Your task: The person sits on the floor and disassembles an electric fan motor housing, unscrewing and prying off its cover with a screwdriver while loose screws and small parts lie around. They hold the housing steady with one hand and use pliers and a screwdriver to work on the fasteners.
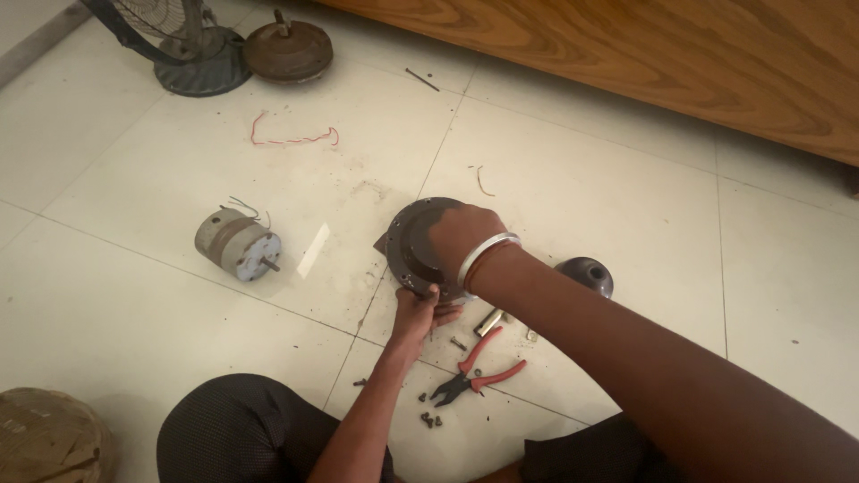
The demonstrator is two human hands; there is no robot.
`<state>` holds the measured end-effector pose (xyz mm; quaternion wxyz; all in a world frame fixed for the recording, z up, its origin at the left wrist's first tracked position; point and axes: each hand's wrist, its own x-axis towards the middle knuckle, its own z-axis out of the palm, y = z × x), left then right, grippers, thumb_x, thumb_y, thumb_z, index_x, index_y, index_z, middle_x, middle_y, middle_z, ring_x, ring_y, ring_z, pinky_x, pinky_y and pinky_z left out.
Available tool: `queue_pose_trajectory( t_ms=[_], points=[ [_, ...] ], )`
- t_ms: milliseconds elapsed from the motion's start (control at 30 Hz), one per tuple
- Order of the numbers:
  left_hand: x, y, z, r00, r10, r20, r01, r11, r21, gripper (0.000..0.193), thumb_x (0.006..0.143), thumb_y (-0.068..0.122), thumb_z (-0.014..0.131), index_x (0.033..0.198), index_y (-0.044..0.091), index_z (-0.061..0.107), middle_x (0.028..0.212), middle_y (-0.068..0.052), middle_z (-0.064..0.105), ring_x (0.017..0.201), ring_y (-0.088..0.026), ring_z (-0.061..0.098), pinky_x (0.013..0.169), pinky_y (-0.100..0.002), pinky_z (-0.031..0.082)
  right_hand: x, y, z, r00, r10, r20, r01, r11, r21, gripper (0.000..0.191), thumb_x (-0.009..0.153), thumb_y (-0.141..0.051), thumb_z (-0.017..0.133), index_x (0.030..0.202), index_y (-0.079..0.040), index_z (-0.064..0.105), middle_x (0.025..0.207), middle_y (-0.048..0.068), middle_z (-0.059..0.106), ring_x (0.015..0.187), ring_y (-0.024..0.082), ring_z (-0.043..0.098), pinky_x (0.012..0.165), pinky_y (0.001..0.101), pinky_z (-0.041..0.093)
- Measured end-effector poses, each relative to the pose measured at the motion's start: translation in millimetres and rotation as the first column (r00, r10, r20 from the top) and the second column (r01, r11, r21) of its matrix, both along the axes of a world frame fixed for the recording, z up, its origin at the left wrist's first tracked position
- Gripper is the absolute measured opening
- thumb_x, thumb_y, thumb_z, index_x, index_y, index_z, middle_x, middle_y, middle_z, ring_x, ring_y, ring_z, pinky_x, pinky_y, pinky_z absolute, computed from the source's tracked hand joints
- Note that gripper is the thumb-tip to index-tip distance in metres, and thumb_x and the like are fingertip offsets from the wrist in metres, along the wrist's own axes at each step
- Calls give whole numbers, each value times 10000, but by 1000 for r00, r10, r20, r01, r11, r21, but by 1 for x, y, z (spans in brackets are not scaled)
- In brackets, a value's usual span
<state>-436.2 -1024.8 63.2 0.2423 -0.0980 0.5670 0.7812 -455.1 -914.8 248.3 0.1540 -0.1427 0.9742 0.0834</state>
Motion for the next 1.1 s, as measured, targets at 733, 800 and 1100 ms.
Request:
queue_pose_trajectory(
  t_ms=[733,800,1100],
  points=[
    [0,-1,-10,1000,-15,-23,15,1000,-15,415,1035,274,554,1180,-113,598,993,-200,745,854,-292,778,743,-369,685,-2,-5,-13,963,257,-74,-257,966,10,267,723,-320,853,891,-124,785,1031,129,737,987,294,714,769,416,595],
    [-1,-1,-11,999,-22,-30,22,1000,-10,422,1032,287,566,1183,-105,604,993,-199,749,857,-288,776,744,-365,685,0,-5,-9,967,235,-98,-234,972,22,191,802,-306,806,901,-143,800,1005,116,765,964,289,741,768,416,605],
    [-1,0,-14,1000,-4,-20,4,1000,-4,418,1022,272,546,1238,-86,558,1017,-228,748,848,-306,784,721,-367,677,3,5,4,992,112,61,-121,976,183,295,868,-437,750,1010,-181,785,1030,61,746,967,241,737,766,380,570]
  ],
)
